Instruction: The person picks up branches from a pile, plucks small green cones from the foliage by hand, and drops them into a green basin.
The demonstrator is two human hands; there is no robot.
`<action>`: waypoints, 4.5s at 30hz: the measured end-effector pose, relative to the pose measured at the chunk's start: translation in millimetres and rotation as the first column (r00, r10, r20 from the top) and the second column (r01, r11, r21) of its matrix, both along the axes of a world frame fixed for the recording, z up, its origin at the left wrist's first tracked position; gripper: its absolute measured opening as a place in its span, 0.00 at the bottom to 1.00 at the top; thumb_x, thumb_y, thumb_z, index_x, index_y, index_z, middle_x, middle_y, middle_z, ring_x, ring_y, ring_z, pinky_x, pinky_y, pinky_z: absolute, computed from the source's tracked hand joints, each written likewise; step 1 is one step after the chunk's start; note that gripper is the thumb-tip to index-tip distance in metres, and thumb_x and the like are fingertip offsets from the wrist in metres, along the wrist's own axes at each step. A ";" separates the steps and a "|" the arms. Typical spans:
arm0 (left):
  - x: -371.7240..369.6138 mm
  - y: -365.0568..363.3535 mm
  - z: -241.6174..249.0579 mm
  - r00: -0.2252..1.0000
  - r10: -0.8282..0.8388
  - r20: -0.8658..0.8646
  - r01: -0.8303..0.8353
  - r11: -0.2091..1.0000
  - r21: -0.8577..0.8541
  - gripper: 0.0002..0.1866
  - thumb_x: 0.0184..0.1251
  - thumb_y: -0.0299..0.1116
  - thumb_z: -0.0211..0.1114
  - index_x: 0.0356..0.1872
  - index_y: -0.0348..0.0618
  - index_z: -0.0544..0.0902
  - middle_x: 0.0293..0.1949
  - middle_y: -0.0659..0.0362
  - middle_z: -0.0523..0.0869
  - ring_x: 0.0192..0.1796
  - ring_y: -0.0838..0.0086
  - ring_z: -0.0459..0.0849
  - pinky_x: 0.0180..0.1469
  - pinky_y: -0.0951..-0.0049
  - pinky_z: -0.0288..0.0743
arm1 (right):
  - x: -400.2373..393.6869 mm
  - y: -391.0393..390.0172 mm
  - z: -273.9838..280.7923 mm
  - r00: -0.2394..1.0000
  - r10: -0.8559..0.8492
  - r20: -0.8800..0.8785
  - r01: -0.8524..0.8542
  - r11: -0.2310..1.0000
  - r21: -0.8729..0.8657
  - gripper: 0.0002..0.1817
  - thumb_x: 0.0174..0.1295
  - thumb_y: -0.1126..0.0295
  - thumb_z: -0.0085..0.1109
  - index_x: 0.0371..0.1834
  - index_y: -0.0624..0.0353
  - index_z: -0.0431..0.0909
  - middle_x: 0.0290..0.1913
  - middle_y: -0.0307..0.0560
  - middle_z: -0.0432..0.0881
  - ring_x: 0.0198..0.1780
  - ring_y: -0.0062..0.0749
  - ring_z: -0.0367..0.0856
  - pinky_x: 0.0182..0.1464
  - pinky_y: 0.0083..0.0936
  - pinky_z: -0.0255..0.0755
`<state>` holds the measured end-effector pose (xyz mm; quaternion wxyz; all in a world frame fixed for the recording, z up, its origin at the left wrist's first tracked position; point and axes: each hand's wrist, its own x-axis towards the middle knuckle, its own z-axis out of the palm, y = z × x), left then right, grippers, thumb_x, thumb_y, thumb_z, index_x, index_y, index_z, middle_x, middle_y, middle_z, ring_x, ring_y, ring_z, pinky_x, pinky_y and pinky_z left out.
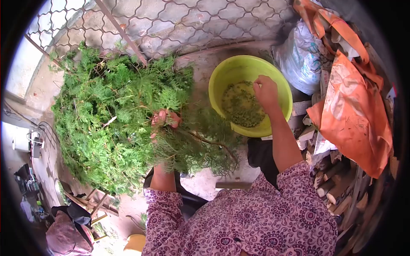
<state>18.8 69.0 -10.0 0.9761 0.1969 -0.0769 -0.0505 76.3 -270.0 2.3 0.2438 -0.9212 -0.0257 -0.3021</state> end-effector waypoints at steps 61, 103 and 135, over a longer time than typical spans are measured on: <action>-53.4 0.8 42.3 0.923 -0.275 0.271 -0.386 -0.657 0.647 0.19 0.50 0.31 0.65 0.44 0.38 0.76 0.48 0.45 0.76 0.50 0.53 0.75 0.49 0.62 0.71 | -107.6 121.5 -245.7 0.026 0.052 -0.998 -0.624 0.781 0.024 0.10 0.47 0.77 0.51 0.30 0.65 0.81 0.48 0.65 0.74 0.41 0.55 0.77 0.38 0.43 0.73; -25.1 -79.4 28.3 0.910 -0.299 -0.289 0.407 0.782 0.472 0.16 0.53 0.21 0.63 0.45 0.40 0.75 0.40 0.64 0.79 0.41 0.82 0.76 0.46 0.80 0.71 | -47.0 101.6 15.2 0.644 0.635 0.426 0.202 -0.678 0.706 0.16 0.63 0.61 0.42 0.46 0.61 0.71 0.42 0.49 0.77 0.42 0.39 0.77 0.45 0.37 0.73; -20.5 -74.9 36.0 0.981 -0.096 -0.166 0.178 0.777 0.604 0.04 0.58 0.23 0.60 0.33 0.39 0.81 0.30 0.67 0.81 0.31 0.88 0.74 0.33 0.85 0.68 | -56.2 84.6 61.2 0.351 0.932 -0.091 0.048 0.080 0.996 0.08 0.57 0.68 0.54 0.27 0.62 0.73 0.20 0.39 0.72 0.19 0.19 0.68 0.21 0.15 0.63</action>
